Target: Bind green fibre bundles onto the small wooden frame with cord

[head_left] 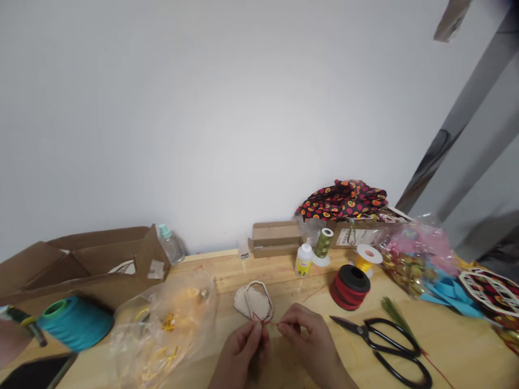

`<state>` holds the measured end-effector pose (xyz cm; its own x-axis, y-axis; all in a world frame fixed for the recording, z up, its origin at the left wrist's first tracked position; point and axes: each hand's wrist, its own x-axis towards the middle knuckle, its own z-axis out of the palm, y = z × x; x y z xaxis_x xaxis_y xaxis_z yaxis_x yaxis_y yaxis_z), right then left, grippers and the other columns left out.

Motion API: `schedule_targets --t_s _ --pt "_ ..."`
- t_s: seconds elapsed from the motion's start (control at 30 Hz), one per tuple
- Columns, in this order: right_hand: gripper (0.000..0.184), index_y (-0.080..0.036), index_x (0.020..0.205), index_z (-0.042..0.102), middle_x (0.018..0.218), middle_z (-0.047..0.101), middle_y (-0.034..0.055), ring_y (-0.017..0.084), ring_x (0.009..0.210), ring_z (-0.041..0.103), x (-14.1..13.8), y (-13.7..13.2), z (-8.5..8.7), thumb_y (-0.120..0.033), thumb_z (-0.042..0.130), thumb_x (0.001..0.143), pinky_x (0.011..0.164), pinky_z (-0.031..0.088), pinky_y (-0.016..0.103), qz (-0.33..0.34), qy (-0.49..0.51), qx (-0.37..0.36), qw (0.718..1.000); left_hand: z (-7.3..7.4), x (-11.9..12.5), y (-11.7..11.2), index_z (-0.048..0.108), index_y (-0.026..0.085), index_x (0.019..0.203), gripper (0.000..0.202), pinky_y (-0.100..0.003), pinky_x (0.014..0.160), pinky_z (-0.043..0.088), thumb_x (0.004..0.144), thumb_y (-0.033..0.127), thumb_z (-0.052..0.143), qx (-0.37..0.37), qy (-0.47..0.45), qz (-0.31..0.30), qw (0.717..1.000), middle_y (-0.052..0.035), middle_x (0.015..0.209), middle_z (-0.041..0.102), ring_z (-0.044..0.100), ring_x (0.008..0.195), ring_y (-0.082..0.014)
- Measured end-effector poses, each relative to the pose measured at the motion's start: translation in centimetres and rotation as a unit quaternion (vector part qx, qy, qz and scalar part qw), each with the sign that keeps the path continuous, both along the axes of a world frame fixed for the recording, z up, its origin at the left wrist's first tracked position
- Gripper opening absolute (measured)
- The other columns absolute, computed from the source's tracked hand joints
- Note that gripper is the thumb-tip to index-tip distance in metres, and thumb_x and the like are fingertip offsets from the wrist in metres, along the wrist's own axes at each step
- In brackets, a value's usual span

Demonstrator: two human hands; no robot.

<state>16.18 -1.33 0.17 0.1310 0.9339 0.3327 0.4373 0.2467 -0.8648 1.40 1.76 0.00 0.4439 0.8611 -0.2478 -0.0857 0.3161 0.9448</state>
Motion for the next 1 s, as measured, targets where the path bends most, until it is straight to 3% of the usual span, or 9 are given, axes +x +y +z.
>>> schedule_targets --t_s 0.17,0.33,0.47,0.63,0.77,1.0 --pt "0.007 -0.018 0.068 0.063 0.063 0.059 0.0020 0.012 0.060 0.053 -1.0 -0.3 -0.1 -0.015 0.057 0.071 0.053 0.042 0.020 0.030 -0.059 0.070 0.995 -0.2 -0.3 0.0 0.059 0.014 0.064 0.029 -0.022 0.060 0.034 0.073 0.041 0.051 0.074 0.065 0.033 0.995 0.0007 0.060 0.053 0.045 0.062 -0.0138" --pt "0.009 -0.019 0.072 0.062 0.065 0.062 0.0036 0.014 0.062 0.055 -2.2 -0.5 -0.1 -0.013 0.055 0.072 0.055 0.044 0.023 0.018 -0.149 0.164 0.975 -0.6 -0.2 -0.2 0.062 0.015 0.068 0.027 -0.024 0.066 0.037 0.071 0.040 0.054 0.015 -0.008 0.053 0.998 -0.0003 0.064 0.057 0.049 0.069 -0.0161" --pt "0.012 -0.020 0.071 0.060 0.064 0.062 0.0031 0.014 0.059 0.053 -2.4 -0.4 -0.3 -0.013 0.052 0.074 0.053 0.043 0.024 -0.004 -0.193 0.172 0.966 -0.8 -0.1 -0.3 0.064 0.013 0.072 0.028 -0.025 0.066 0.039 0.067 0.041 0.059 -0.063 -0.090 0.074 0.991 -0.0020 0.063 0.059 0.051 0.067 -0.0162" --pt "0.012 -0.020 0.072 0.061 0.065 0.063 0.0036 0.014 0.058 0.053 -2.5 -0.3 -0.4 -0.014 0.051 0.075 0.051 0.042 0.024 -0.005 -0.224 0.197 0.954 -0.9 0.1 -0.4 0.065 0.014 0.071 0.022 -0.024 0.064 0.039 0.069 0.035 0.060 -0.112 -0.173 0.053 0.977 -0.0017 0.063 0.059 0.050 0.066 -0.0141" --pt "0.013 -0.020 0.072 0.062 0.064 0.063 0.0040 0.014 0.057 0.052 -2.7 -0.3 -0.3 -0.015 0.050 0.075 0.050 0.041 0.024 -0.002 -0.243 0.204 0.948 -1.3 0.0 -0.3 0.065 0.013 0.071 0.021 -0.023 0.063 0.038 0.069 0.034 0.060 -0.107 -0.179 0.052 0.977 -0.0018 0.061 0.058 0.050 0.064 -0.0142" --pt "0.012 -0.020 0.073 0.061 0.062 0.061 0.0033 0.014 0.059 0.051 -2.8 -0.6 0.3 -0.013 0.051 0.075 0.051 0.041 0.025 -0.007 -0.231 0.197 0.953 -1.1 -0.2 -0.3 0.061 0.013 0.066 0.027 -0.022 0.064 0.037 0.067 0.040 0.059 -0.049 -0.113 0.061 0.991 -0.0008 0.062 0.055 0.048 0.065 -0.0139"
